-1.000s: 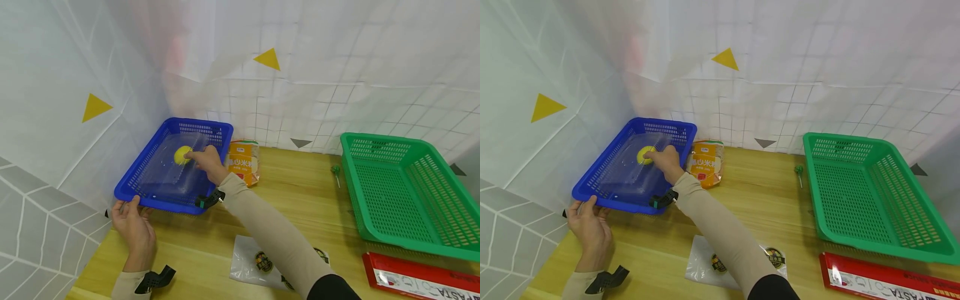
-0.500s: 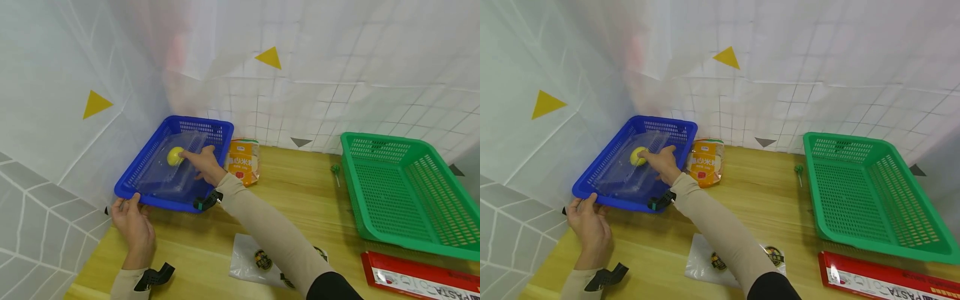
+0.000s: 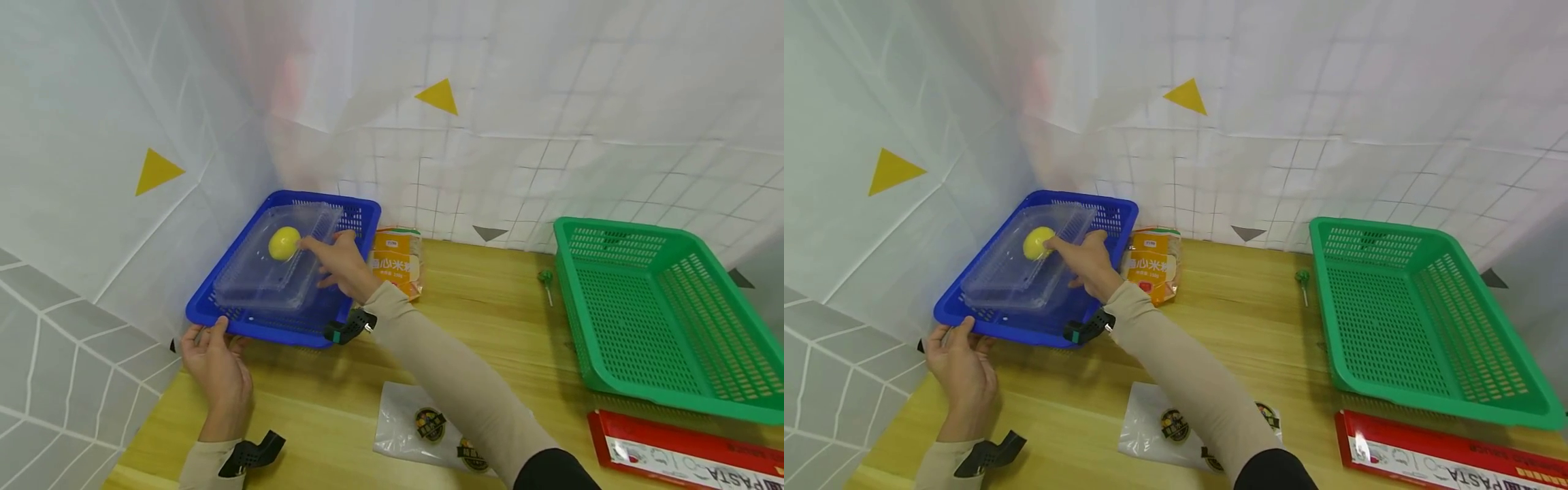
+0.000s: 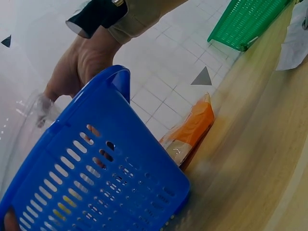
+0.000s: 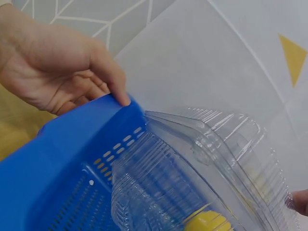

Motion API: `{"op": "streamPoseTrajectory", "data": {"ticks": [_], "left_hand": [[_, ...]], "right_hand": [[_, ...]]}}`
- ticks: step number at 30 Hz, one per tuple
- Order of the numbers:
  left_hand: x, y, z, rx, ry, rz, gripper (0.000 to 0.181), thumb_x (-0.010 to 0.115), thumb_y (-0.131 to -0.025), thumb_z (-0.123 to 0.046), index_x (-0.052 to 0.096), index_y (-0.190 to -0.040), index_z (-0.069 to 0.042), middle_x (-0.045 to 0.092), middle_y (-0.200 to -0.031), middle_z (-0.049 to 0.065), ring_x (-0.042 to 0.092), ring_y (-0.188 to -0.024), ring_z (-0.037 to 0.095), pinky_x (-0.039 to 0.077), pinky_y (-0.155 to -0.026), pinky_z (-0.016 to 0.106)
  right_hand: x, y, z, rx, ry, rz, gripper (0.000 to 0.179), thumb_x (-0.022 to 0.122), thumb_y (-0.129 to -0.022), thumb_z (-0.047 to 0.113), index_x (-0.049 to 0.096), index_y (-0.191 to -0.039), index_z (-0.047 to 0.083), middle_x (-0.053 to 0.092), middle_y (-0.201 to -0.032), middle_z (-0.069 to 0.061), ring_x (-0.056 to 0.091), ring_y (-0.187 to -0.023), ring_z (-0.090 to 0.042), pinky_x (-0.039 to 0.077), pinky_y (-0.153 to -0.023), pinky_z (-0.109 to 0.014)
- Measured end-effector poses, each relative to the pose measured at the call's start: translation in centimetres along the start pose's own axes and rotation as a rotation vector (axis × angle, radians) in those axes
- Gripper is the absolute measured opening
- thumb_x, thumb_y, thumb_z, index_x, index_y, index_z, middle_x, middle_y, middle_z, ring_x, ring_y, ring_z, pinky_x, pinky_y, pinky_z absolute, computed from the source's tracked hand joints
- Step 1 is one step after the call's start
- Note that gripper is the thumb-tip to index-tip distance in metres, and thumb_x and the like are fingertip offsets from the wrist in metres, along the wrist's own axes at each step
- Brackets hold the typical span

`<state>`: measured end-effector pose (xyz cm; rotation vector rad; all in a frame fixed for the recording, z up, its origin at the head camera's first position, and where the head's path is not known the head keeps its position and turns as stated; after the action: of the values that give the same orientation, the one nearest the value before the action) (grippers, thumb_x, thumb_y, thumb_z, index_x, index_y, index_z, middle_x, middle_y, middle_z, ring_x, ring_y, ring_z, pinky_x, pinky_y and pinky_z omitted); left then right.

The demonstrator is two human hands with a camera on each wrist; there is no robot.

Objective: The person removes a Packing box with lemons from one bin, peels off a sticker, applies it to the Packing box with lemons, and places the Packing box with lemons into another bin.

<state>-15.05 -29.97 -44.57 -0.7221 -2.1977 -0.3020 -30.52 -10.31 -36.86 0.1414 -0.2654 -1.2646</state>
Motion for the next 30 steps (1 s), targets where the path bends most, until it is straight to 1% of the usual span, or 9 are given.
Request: {"op": "streamPoseTrajectory", "data": {"ticks": [3, 5, 8, 11, 14, 20, 22, 27, 30], "left_hand": [[0.0, 0.1, 0.0, -0.002, -0.007, -0.001, 0.036, 0.067, -0.096, 0.009, 0.039, -0.117, 0.002, 0.048, -0.090, 0.013, 0.059, -0.060, 0.020, 0.053, -0.045, 0.028], [0.0, 0.1, 0.0, -0.002, 0.002, 0.000, 0.035, 0.067, -0.096, 0.010, 0.039, -0.116, 0.002, 0.048, -0.089, 0.013, 0.060, -0.060, 0.020, 0.053, -0.045, 0.028], [0.0, 0.1, 0.0, -0.005, 0.024, 0.001, 0.035, 0.068, -0.095, 0.010, 0.039, -0.115, 0.003, 0.051, -0.089, 0.014, 0.061, -0.058, 0.021, 0.053, -0.044, 0.029], [0.1, 0.1, 0.0, -0.007, 0.042, 0.004, 0.035, 0.067, -0.095, 0.011, 0.039, -0.114, 0.003, 0.052, -0.090, 0.016, 0.061, -0.057, 0.021, 0.053, -0.044, 0.030], [0.1, 0.1, -0.1, -0.006, 0.047, 0.010, 0.034, 0.065, -0.096, 0.012, 0.039, -0.115, 0.003, 0.054, -0.092, 0.017, 0.062, -0.057, 0.022, 0.054, -0.045, 0.030], [0.1, 0.1, 0.0, -0.015, 0.036, 0.008, 0.039, 0.071, -0.094, 0.008, 0.039, -0.117, 0.003, 0.053, -0.092, 0.016, 0.063, -0.060, 0.021, 0.054, -0.046, 0.029], [0.1, 0.1, 0.0, -0.018, 0.030, 0.005, 0.041, 0.073, -0.093, 0.007, 0.040, -0.118, 0.003, 0.052, -0.092, 0.015, 0.063, -0.062, 0.021, 0.054, -0.046, 0.028], [0.1, 0.1, -0.1, -0.023, 0.009, 0.000, 0.040, 0.071, -0.094, 0.008, 0.041, -0.120, 0.003, 0.052, -0.094, 0.016, 0.063, -0.064, 0.020, 0.053, -0.046, 0.027], [0.1, 0.2, -0.1, -0.021, -0.004, -0.002, 0.038, 0.069, -0.095, 0.008, 0.042, -0.121, 0.003, 0.053, -0.094, 0.016, 0.063, -0.064, 0.020, 0.053, -0.046, 0.026]], "right_hand": [[-0.6, 0.3, 0.4, -0.006, 0.001, 0.008, 0.088, 0.085, -0.086, 0.032, 0.029, -0.148, 0.006, 0.052, -0.131, -0.022, 0.066, -0.099, -0.037, 0.062, -0.073, -0.049], [-0.9, 0.6, 0.7, -0.004, -0.004, 0.012, 0.087, 0.085, -0.086, 0.032, 0.029, -0.148, 0.007, 0.050, -0.137, -0.025, 0.067, -0.104, -0.040, 0.062, -0.073, -0.048], [-1.5, 1.0, 1.1, -0.001, -0.020, 0.021, 0.088, 0.086, -0.087, 0.033, 0.029, -0.150, 0.008, 0.047, -0.143, -0.026, 0.065, -0.112, -0.043, 0.062, -0.073, -0.047], [-2.0, 1.4, 1.4, 0.001, -0.037, 0.028, 0.089, 0.085, -0.087, 0.033, 0.028, -0.151, 0.010, 0.044, -0.147, -0.026, 0.064, -0.116, -0.044, 0.063, -0.072, -0.046], [-2.7, 1.7, 1.6, 0.005, -0.047, 0.037, 0.089, 0.085, -0.088, 0.033, 0.028, -0.152, 0.010, 0.042, -0.149, -0.025, 0.063, -0.117, -0.044, 0.063, -0.073, -0.046], [-3.9, 2.8, 2.3, -0.003, -0.059, 0.075, 0.091, 0.083, -0.090, 0.032, 0.023, -0.154, 0.010, 0.038, -0.152, -0.023, 0.065, -0.115, -0.041, 0.062, -0.077, -0.047], [-4.3, 3.2, 2.5, -0.004, -0.060, 0.083, 0.091, 0.083, -0.090, 0.032, 0.022, -0.154, 0.010, 0.042, -0.149, -0.022, 0.066, -0.112, -0.040, 0.062, -0.078, -0.047], [-5.3, 4.1, 2.7, 0.001, -0.097, 0.100, 0.088, 0.080, -0.092, 0.029, 0.020, -0.154, 0.011, 0.056, -0.138, -0.016, 0.067, -0.109, -0.038, 0.061, -0.079, -0.046], [-5.8, 4.6, 2.7, -0.002, -0.119, 0.102, 0.084, 0.080, -0.093, 0.028, 0.021, -0.152, 0.012, 0.059, -0.135, -0.013, 0.068, -0.107, -0.037, 0.061, -0.076, -0.043]]}}
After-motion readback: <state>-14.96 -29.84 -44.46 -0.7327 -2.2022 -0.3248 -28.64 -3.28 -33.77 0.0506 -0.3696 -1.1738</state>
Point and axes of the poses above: each hand's wrist, its own y-axis away from the middle knuckle, its own x-axis out of the palm, z = x × y, the point moved 6 cm from there along -y, towards the middle knuckle
